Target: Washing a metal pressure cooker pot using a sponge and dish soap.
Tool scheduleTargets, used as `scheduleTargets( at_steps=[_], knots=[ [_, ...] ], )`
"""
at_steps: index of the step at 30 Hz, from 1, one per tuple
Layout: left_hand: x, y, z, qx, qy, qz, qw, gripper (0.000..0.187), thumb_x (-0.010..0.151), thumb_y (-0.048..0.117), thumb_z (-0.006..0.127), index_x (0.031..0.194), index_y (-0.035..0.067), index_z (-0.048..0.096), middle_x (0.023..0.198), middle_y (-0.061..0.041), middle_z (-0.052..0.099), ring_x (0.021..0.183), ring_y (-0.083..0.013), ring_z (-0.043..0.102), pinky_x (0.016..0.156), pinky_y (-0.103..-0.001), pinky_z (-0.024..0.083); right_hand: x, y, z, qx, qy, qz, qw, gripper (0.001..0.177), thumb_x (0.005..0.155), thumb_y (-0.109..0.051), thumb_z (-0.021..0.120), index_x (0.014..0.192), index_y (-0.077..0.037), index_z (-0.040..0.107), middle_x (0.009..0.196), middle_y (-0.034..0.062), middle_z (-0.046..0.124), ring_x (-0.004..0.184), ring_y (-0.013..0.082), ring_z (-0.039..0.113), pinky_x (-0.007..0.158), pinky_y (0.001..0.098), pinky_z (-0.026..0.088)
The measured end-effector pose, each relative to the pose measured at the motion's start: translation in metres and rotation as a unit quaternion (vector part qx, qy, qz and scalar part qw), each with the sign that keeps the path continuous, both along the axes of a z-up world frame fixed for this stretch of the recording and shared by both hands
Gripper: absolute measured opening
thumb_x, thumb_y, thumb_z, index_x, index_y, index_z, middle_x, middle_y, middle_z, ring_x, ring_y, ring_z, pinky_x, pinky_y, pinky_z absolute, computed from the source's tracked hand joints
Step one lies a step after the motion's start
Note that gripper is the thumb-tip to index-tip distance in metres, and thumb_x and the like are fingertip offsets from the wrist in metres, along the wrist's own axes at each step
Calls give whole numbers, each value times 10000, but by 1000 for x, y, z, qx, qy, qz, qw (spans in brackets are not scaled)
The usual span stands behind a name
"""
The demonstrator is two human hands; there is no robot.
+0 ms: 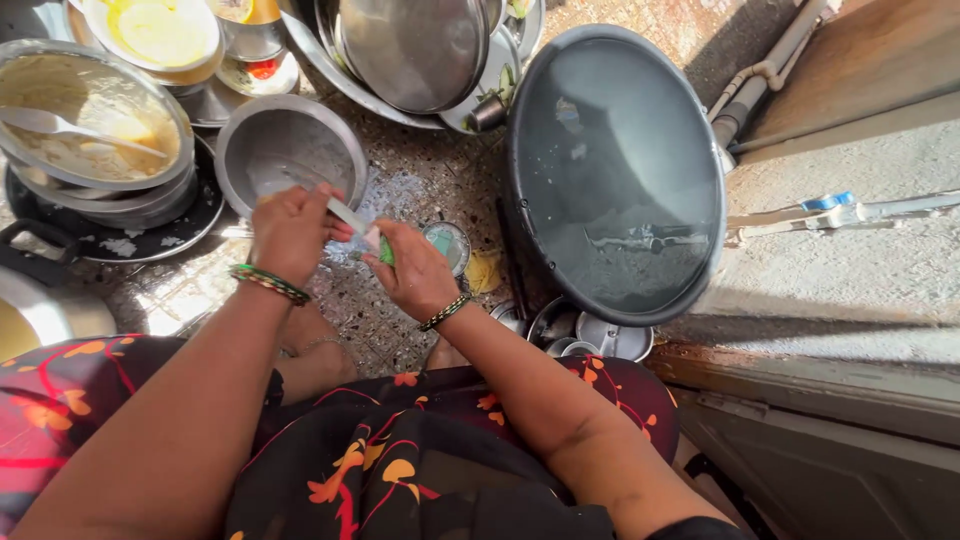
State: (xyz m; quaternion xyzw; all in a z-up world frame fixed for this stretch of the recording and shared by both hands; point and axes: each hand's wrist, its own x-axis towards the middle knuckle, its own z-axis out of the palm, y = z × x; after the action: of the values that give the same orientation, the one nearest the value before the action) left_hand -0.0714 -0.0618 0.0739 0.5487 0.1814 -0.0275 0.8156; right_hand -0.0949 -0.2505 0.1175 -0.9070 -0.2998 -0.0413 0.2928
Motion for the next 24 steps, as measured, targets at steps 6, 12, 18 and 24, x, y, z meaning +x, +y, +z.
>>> scheduleTargets(
  at_steps=[6, 12, 18, 24],
  knots=[
    [0, -54, -48, 181, 31, -198, 963, 440, 996, 335, 619, 990, -78, 770, 818, -168, 775, 679, -215, 739, 641, -351, 603, 21, -62, -52, -122, 84, -7, 989, 418, 968, -297, 660, 1265, -35, 526, 1107, 225, 663, 1026, 440, 644, 842, 512, 515],
    [15, -27, -67, 492, 76, -85, 863, 917, 826, 529, 835, 1381, -81, 434, 1346, -338, 504, 1256, -482, 483, 1035, -538, 421, 38, -241, -174, -272, 338, -331, 838, 540, 970, -310, 578, 1438, -68, 460, 1381, 300, 586, 1300, 440, 556, 1080, 510, 445],
    [43, 50, -174, 458, 275, 88, 841, 796, 875, 493, 762, 1373, -47, 456, 1343, -286, 596, 1306, -410, 567, 1133, -455, 453, 32, -243, -122, -485, 417, -392, 661, 747, 928, -232, 653, 1590, -174, 312, 1647, 155, 332, 1504, 379, 355, 1171, 552, 361],
    [40, 40, -219, 301, 320, -47, 897, 1138, 802, 398, 754, 1623, 76, 33, 1429, -315, 533, 1298, -464, 570, 1144, -432, 424, 52, -186, -134, -501, 322, -249, 764, 477, 1036, -230, 458, 1506, -154, 463, 1569, 147, 485, 1422, 374, 498, 1117, 514, 445]
  ],
)
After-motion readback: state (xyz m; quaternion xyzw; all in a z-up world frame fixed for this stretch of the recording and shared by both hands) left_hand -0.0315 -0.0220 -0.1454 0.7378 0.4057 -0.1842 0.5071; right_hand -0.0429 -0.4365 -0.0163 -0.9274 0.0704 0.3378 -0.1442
